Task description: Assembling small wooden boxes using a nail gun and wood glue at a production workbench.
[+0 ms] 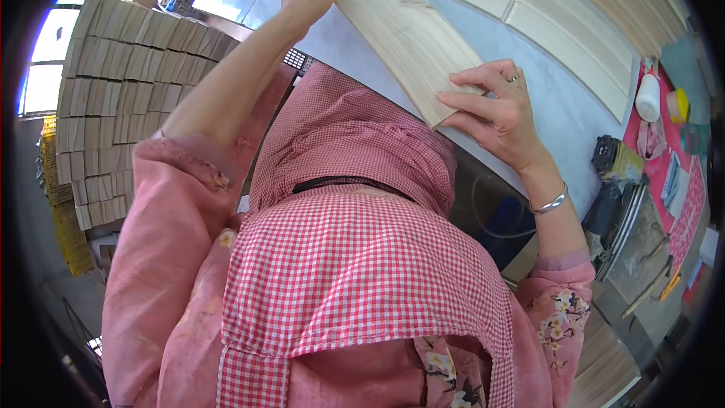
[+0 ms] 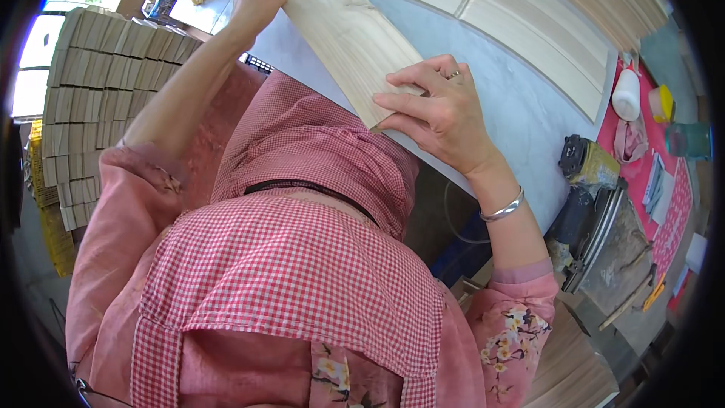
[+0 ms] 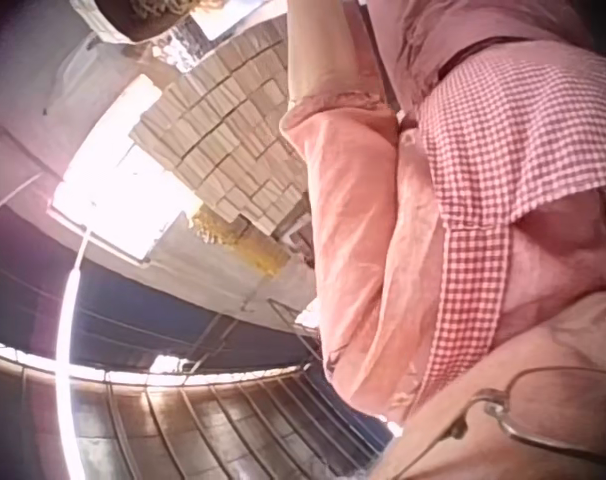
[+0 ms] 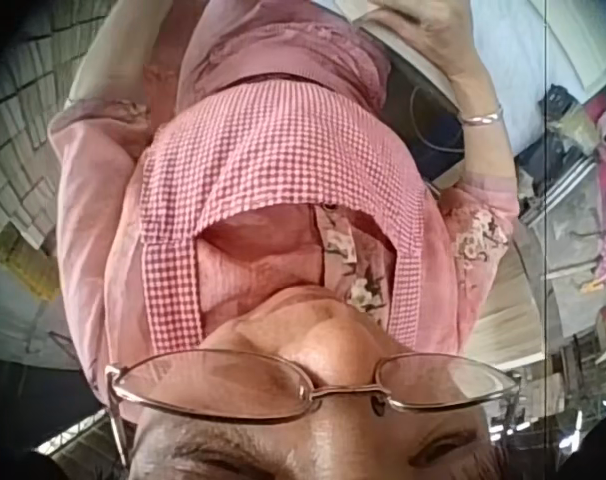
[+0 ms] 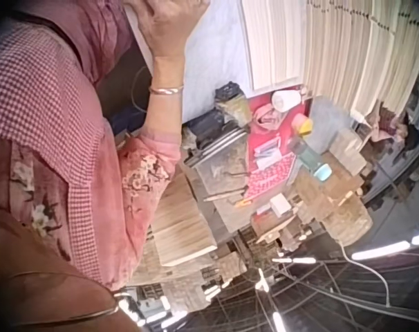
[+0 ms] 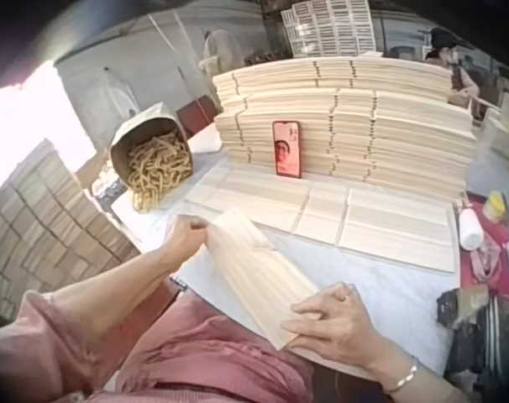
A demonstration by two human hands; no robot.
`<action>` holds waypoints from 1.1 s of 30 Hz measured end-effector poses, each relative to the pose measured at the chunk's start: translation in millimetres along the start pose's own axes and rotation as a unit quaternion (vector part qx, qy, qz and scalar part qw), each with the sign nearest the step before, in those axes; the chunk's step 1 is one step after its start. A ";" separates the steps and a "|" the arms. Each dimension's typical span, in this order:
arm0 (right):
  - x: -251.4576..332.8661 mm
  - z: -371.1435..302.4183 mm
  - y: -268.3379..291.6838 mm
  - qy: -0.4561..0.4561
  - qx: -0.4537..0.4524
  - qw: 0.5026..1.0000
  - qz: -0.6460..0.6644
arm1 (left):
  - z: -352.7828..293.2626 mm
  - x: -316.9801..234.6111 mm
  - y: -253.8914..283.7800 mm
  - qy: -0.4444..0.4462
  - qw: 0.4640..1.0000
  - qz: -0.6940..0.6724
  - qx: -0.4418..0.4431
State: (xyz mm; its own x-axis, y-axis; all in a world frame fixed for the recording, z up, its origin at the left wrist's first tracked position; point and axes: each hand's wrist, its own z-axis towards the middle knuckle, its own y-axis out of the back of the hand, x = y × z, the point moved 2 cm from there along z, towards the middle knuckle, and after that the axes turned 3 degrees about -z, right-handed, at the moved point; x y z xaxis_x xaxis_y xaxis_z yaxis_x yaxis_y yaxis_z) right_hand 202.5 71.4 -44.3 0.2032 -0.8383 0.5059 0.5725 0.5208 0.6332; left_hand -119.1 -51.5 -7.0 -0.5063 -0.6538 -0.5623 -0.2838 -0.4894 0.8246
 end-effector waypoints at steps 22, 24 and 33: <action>38.1 -7.3 -10.6 -0.108 -0.040 0.987 -0.107 | -7.9 14.8 -10.3 -0.114 0.990 -0.033 -0.076; 40.2 -8.9 -13.9 -0.120 -0.047 0.986 -0.102 | -10.6 15.5 -11.4 -0.121 0.989 -0.034 -0.077; 33.6 -10.4 -25.4 -0.091 -0.108 0.988 -0.069 | -8.6 9.1 -5.9 -0.127 0.991 -0.017 -0.041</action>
State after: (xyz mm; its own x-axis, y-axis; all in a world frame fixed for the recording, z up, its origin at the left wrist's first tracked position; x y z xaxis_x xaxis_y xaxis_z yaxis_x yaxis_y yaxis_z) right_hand 203.1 28.3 -49.5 -0.0240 -0.8454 0.5335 0.7443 0.3412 0.5741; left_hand -115.0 -59.5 -17.5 -0.6899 -0.4747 -0.5465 -0.2413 -0.5609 0.7919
